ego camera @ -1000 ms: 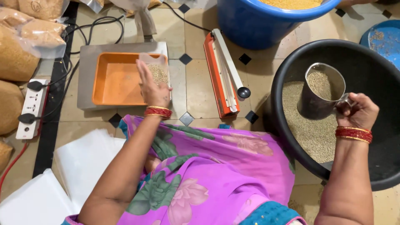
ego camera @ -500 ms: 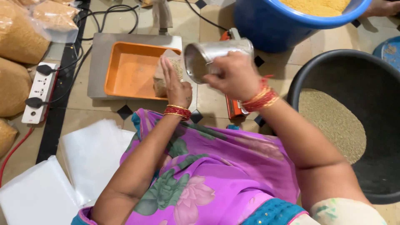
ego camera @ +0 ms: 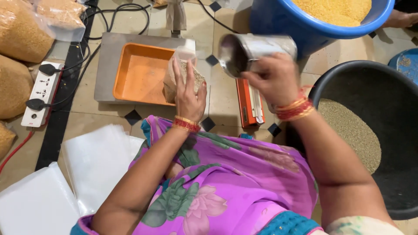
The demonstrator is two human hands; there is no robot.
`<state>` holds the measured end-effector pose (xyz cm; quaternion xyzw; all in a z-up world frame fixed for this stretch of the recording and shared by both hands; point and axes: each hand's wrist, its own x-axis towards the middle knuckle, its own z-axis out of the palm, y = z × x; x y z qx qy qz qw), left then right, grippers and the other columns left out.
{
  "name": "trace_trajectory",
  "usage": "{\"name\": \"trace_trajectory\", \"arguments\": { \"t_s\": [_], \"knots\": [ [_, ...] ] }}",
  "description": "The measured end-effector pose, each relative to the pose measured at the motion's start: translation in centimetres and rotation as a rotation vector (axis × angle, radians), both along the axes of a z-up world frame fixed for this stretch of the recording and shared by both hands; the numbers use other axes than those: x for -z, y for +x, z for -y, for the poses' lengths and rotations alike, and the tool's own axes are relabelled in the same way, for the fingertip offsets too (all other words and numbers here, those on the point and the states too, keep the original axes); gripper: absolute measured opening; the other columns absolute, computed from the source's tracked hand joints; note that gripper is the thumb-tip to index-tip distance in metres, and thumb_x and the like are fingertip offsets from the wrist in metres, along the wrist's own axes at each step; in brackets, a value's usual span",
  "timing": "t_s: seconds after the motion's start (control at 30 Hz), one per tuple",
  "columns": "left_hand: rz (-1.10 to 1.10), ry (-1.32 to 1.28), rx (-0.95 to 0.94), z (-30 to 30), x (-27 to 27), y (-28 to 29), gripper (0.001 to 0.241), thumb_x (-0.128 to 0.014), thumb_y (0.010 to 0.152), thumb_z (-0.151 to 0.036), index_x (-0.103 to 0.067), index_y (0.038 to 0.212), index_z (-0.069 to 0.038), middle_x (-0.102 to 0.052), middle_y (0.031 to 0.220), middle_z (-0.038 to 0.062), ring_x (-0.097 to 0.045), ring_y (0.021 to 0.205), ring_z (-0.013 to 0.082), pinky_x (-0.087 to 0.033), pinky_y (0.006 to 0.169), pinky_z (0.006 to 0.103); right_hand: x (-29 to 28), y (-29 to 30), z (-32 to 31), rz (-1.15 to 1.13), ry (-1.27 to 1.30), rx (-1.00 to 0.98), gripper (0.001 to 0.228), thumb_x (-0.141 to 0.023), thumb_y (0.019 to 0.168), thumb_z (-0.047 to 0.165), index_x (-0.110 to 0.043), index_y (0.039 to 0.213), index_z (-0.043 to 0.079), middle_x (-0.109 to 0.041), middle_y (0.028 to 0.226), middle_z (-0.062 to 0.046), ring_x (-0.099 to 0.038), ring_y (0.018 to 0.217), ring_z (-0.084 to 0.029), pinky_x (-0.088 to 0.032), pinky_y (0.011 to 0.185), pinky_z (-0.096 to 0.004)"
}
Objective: Filling small plastic bags with grains from a large bin and weighing them.
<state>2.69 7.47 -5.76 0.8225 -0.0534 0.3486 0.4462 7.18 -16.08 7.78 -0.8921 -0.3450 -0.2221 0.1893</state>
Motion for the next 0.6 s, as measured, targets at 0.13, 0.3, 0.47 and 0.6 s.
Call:
{"name": "trace_trajectory", "arguments": {
  "t_s": [0.13,0.3,0.47,0.6],
  "knots": [
    [0.064,0.497,-0.034,-2.2,-0.5,-4.4,0.065,-0.066,0.096,-0.004,-0.044,0.157,-0.006,-0.039,0.161,0.029,-0.066,0.116,0.0361,-0.058,0.088,0.0409,-5.1,-5.2,8.0,-0.684,0.829,0.372,0.015,-0.077,0.087,0.012,-0.072,0.095,0.0,-0.069,0.083,-0.003,-0.061,0.068,-0.009,-0.047,0.061,-0.023],
    [-0.088,0.742,-0.067,-7.2,2.9,-5.8,0.05,-0.066,0.092,-0.016,-0.06,0.14,-0.007,-0.068,0.127,0.009,-0.067,0.085,0.0276,-0.057,0.08,0.0417,2.3,-7.3,27.0,-0.467,1.068,0.417,0.011,-0.076,0.097,0.005,-0.069,0.094,-0.003,-0.064,0.084,-0.003,-0.051,0.07,-0.007,-0.038,0.066,-0.021],
    [-0.72,0.667,-0.13,-10.0,6.3,-5.0,0.035,-0.061,0.096,-0.04,-0.075,0.098,-0.008,-0.072,0.106,0.014,-0.067,0.097,0.0367,-0.055,0.087,0.0501,7.5,-7.6,31.3,-0.524,0.701,0.998,0.024,-0.082,0.091,0.019,-0.071,0.099,0.0,-0.068,0.087,-0.009,-0.062,0.073,-0.014,-0.048,0.063,-0.033],
    [-0.774,0.509,-0.156,-9.4,5.8,-4.8,0.039,-0.059,0.095,-0.042,-0.077,0.088,-0.009,-0.073,0.102,0.015,-0.068,0.097,0.0388,-0.055,0.085,0.0519,18.4,-5.9,35.9,-0.888,0.05,1.111,0.036,-0.082,0.088,0.024,-0.078,0.118,0.003,-0.077,0.1,-0.017,-0.071,0.087,-0.029,-0.054,0.081,-0.043]
  ]
}}
